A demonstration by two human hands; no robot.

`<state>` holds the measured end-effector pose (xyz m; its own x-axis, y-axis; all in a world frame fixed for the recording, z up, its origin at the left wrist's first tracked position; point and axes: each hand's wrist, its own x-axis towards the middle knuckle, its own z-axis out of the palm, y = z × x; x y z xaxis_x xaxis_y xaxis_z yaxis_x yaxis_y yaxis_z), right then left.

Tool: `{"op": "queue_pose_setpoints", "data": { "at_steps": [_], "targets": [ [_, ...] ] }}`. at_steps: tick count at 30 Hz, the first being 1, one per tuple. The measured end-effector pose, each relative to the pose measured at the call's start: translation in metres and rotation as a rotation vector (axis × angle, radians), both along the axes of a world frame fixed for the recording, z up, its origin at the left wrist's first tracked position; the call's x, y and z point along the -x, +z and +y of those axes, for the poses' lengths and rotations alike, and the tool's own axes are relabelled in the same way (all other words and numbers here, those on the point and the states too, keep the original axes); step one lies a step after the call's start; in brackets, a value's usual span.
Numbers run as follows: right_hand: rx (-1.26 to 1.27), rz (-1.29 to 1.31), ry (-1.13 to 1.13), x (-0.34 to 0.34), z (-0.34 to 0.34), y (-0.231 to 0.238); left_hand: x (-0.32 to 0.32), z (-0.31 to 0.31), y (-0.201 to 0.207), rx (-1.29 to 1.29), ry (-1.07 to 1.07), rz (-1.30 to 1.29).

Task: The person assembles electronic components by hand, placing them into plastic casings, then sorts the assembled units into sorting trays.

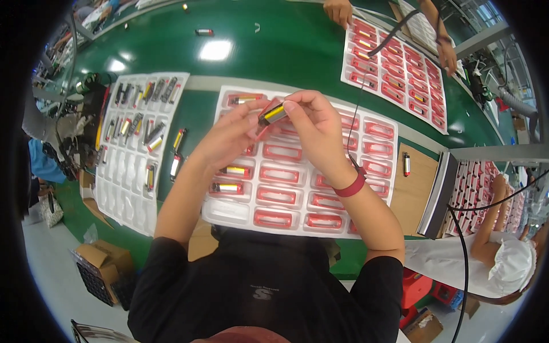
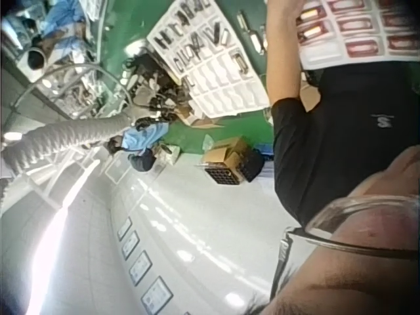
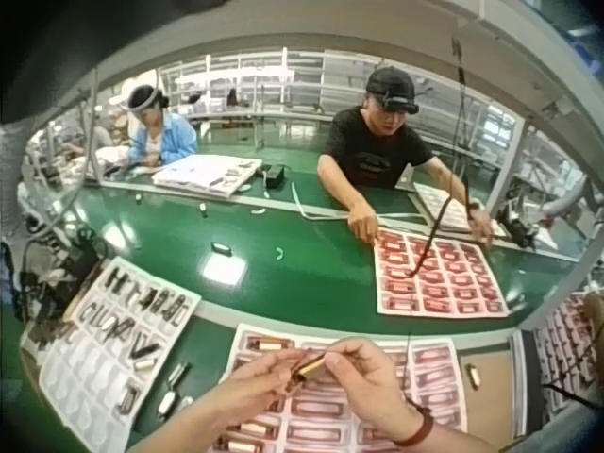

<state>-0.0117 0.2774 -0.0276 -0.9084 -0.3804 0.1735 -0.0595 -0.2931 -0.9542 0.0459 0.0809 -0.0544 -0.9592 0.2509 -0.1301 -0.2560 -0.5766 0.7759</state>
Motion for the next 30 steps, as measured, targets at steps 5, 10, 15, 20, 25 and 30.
{"op": "queue_pose_setpoints", "data": {
  "at_steps": [5, 10, 15, 20, 25, 30],
  "targets": [
    [0.021, -0.104, 0.106, 0.009, -0.005, 0.018, -0.003, 0.000, 0.011, 0.042, 0.034, -0.018],
    [0.107, -0.259, 0.128, 0.004, 0.002, 0.017, -0.007, -0.007, 0.005, 0.201, -0.085, 0.151],
    [0.113, -0.220, 0.115, -0.002, 0.017, 0.028, -0.002, -0.014, 0.004, 0.324, 0.006, -0.035],
    [-0.086, -0.113, 0.071, -0.010, 0.018, 0.032, 0.004, -0.005, -0.002, 0.080, 0.170, -0.025],
    [-0.258, 0.125, -0.073, -0.008, 0.009, 0.011, 0.000, -0.001, 0.000, -0.014, 0.113, -0.042],
    [-0.398, 0.213, -0.155, -0.005, 0.011, -0.001, -0.004, 0.000, 0.005, -0.012, 0.077, 0.010]
  ]
}}
